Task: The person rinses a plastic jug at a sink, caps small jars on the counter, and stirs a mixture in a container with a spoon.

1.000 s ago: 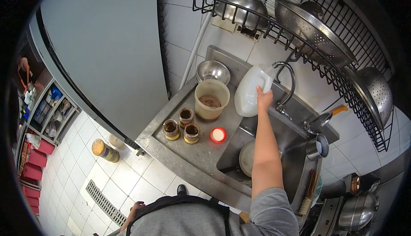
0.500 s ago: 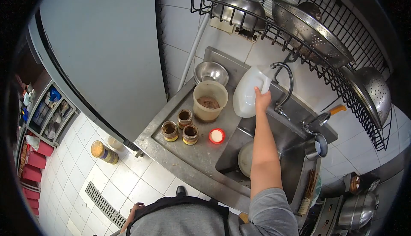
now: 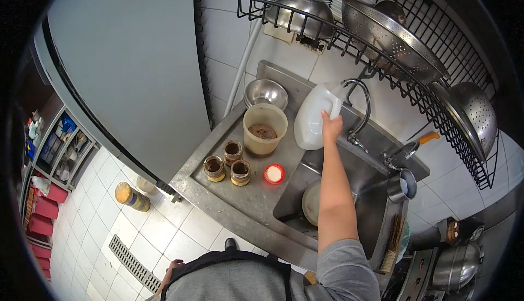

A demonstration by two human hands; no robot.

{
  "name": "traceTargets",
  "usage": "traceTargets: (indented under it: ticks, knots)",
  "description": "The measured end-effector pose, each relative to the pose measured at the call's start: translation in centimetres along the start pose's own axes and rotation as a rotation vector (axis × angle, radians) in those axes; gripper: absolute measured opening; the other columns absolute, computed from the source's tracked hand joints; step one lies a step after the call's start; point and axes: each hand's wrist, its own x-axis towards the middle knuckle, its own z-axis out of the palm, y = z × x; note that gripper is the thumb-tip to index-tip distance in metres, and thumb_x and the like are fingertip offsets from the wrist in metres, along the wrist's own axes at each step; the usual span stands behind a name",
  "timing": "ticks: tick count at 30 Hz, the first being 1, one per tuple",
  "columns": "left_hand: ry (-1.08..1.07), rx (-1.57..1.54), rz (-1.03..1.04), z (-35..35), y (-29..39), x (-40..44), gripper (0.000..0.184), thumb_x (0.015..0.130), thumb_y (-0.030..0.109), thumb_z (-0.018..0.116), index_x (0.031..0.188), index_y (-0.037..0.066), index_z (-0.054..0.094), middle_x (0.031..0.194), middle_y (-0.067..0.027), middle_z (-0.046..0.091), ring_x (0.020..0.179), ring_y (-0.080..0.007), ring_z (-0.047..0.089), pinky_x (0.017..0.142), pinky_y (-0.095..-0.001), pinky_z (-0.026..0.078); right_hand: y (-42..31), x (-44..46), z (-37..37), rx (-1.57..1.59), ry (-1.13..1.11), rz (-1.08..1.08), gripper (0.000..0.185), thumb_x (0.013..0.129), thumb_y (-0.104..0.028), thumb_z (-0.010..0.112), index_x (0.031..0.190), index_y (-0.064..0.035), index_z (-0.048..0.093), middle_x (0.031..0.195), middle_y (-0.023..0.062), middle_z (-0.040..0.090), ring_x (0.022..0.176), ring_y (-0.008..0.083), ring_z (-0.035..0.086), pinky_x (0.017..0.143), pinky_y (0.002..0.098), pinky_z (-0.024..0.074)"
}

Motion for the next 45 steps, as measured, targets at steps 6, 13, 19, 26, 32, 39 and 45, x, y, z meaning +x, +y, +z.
traceTargets:
  ticks: [6, 13, 19, 26, 32, 39, 45]
  knots:
    - [0.0, 0.057, 0.023, -0.1, -0.5, 0.6, 0.041, 0.076, 0.008, 0.061, 0.115, -0.004, 0.054, 0.083, -0.0178, 0.065, 0.071, -0.0242, 0.066, 0.063, -0.0324, 0.053, 0.2, 0.1, 0.1, -0.007, 0.02, -0.033, 0.039, 0.069, -0.03, 0.078, 0.083, 0.0017, 0.06, 0.063, 0.011, 0.061, 0.047, 0.0189, 0.057, 0.048, 0.0328, 0.0457]
    - [-0.003, 0.032, -0.011, -0.1, 0.2, 0.4, 0.04, 0.077, 0.007, 0.06, 0.115, -0.004, 0.053, 0.084, -0.0179, 0.065, 0.07, -0.0246, 0.066, 0.062, -0.032, 0.054, 0.0, -0.1, 0.0, 0.024, 0.022, -0.049, 0.039, 0.069, -0.031, 0.078, 0.083, 0.0009, 0.06, 0.061, 0.0102, 0.061, 0.047, 0.019, 0.057, 0.049, 0.0332, 0.0459]
    - [-0.005, 0.05, -0.006, -0.2, 0.6, 0.3, 0.039, 0.077, 0.007, 0.06, 0.114, -0.004, 0.053, 0.085, -0.018, 0.065, 0.069, -0.0247, 0.066, 0.061, -0.0323, 0.054, -0.2, -0.1, -0.1, -0.022, 0.026, -0.027, 0.041, 0.068, -0.032, 0.078, 0.085, 0.0013, 0.06, 0.063, 0.0103, 0.062, 0.047, 0.0195, 0.057, 0.05, 0.0331, 0.0465]
    - [-0.01, 0.041, -0.027, -0.3, 0.4, 0.6, 0.041, 0.077, 0.007, 0.06, 0.116, -0.004, 0.052, 0.085, -0.0181, 0.065, 0.069, -0.025, 0.066, 0.058, -0.0324, 0.054, -0.1, -0.1, 0.0, 0.009, 0.021, -0.032, 0.042, 0.069, -0.032, 0.078, 0.087, 0.001, 0.06, 0.066, 0.0117, 0.063, 0.048, 0.0199, 0.058, 0.05, 0.0332, 0.0472]
    - [-0.007, 0.007, -0.032, -0.2, 0.2, 0.7, 0.04, 0.077, 0.006, 0.06, 0.115, -0.005, 0.052, 0.083, -0.0179, 0.065, 0.067, -0.0248, 0.066, 0.056, -0.032, 0.053, -0.8, -0.2, -0.5, -0.003, -0.001, -0.024, 0.043, 0.069, -0.033, 0.078, 0.088, 0.0019, 0.06, 0.066, 0.0122, 0.063, 0.048, 0.0203, 0.058, 0.051, 0.0338, 0.0471]
    - [0.0, 0.047, -0.018, -0.1, -0.2, 0.4, 0.04, 0.078, 0.006, 0.06, 0.115, -0.005, 0.052, 0.084, -0.0186, 0.065, 0.069, -0.0248, 0.066, 0.058, -0.0318, 0.054, 0.2, 0.1, 0.0, -0.03, 0.022, -0.044, 0.043, 0.069, -0.033, 0.077, 0.086, 0.002, 0.06, 0.066, 0.0118, 0.062, 0.048, 0.0197, 0.058, 0.05, 0.0334, 0.0468]
    - [-0.009, 0.098, -0.009, -0.2, -0.2, -0.2, 0.04, 0.077, 0.007, 0.06, 0.115, -0.005, 0.052, 0.084, -0.0186, 0.065, 0.07, -0.0251, 0.066, 0.061, -0.0327, 0.053, -0.1, 0.0, 0.0, -0.017, 0.019, -0.02, 0.043, 0.069, -0.033, 0.078, 0.085, 0.0019, 0.06, 0.065, 0.0113, 0.062, 0.048, 0.0191, 0.058, 0.049, 0.0328, 0.0467]
